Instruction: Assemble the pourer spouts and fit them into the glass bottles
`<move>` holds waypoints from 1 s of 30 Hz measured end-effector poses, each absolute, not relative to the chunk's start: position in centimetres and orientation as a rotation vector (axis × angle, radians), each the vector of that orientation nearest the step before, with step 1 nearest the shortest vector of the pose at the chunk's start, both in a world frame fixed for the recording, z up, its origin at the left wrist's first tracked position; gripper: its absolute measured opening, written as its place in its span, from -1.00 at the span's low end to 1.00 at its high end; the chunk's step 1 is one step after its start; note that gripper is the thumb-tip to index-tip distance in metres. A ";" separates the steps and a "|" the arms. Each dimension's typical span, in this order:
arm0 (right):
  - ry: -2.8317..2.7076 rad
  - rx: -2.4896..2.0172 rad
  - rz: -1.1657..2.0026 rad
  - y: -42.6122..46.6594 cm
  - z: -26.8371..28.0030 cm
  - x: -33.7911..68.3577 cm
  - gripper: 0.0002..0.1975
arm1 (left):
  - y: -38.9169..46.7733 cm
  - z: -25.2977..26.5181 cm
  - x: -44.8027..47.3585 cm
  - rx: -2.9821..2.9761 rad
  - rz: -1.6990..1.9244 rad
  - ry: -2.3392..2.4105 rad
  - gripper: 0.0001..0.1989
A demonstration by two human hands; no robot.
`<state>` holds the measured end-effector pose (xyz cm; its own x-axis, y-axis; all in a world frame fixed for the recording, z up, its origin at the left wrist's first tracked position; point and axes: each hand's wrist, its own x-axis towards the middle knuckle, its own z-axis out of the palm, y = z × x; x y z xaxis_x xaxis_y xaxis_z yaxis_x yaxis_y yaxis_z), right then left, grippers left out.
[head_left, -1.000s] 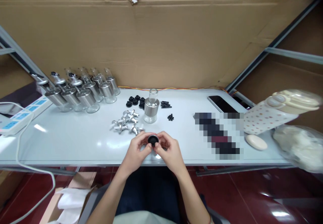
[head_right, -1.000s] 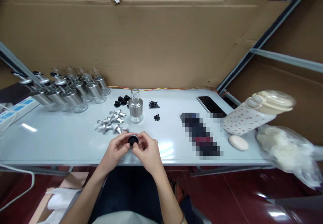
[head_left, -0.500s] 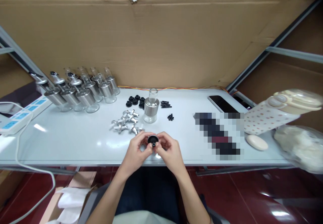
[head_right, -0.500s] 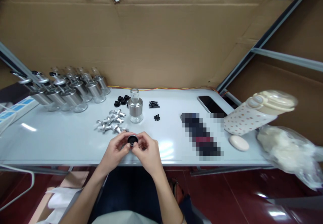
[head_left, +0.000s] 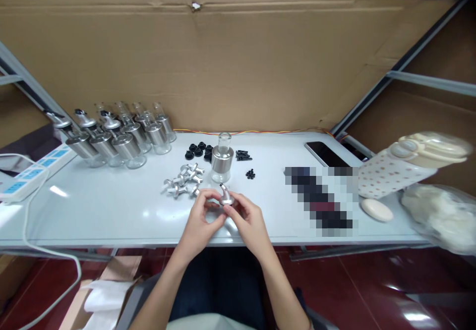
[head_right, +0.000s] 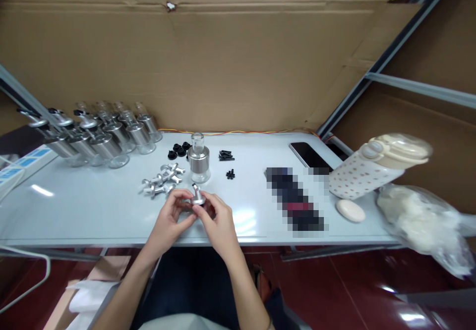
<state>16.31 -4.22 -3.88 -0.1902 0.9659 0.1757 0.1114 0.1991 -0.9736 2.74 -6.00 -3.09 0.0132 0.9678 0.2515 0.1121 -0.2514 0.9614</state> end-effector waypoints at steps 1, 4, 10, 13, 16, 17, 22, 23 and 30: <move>-1.536 -1.053 1.141 -4.3 -3.8 16.3 -0.72 | -6.0 -3.1 2.7 1.512 1.317 1.159 -0.77; -1.604 -1.021 1.156 -4.4 -3.6 16.4 -0.74 | -5.9 -3.2 2.7 1.586 1.272 1.148 -0.76; -1.654 -0.994 1.098 -4.3 -3.3 16.4 -0.78 | -5.8 -3.3 2.4 1.582 1.217 1.133 -0.75; -1.677 -0.969 1.077 -4.4 -3.4 16.3 -0.74 | -5.7 -3.4 2.3 1.576 1.205 1.129 -0.73; -1.688 -0.998 1.052 -4.7 -3.4 16.2 -0.71 | -5.6 -3.4 2.3 1.555 1.199 1.148 -0.76; -1.683 -1.005 1.056 -4.6 -3.4 16.3 -0.71 | -5.6 -3.4 2.2 1.545 1.206 1.151 -0.78; -1.731 -1.181 0.841 -0.8 -1.3 18.7 -0.75 | -5.7 -3.4 2.3 1.473 1.203 1.133 -0.78; -1.785 -1.242 0.709 0.8 -0.7 19.4 -0.77 | -5.7 -3.3 2.3 1.455 1.191 1.123 -0.78; -2.049 -1.696 0.312 12.2 1.2 21.9 -0.72 | -5.8 -2.7 2.6 1.409 1.141 1.142 -0.77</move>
<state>21.90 12.18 1.24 -0.1349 0.9700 0.2020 0.8660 0.2145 -0.4517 2.59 -5.77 -2.67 0.1252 0.9878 0.0921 0.0922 -0.1040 0.9903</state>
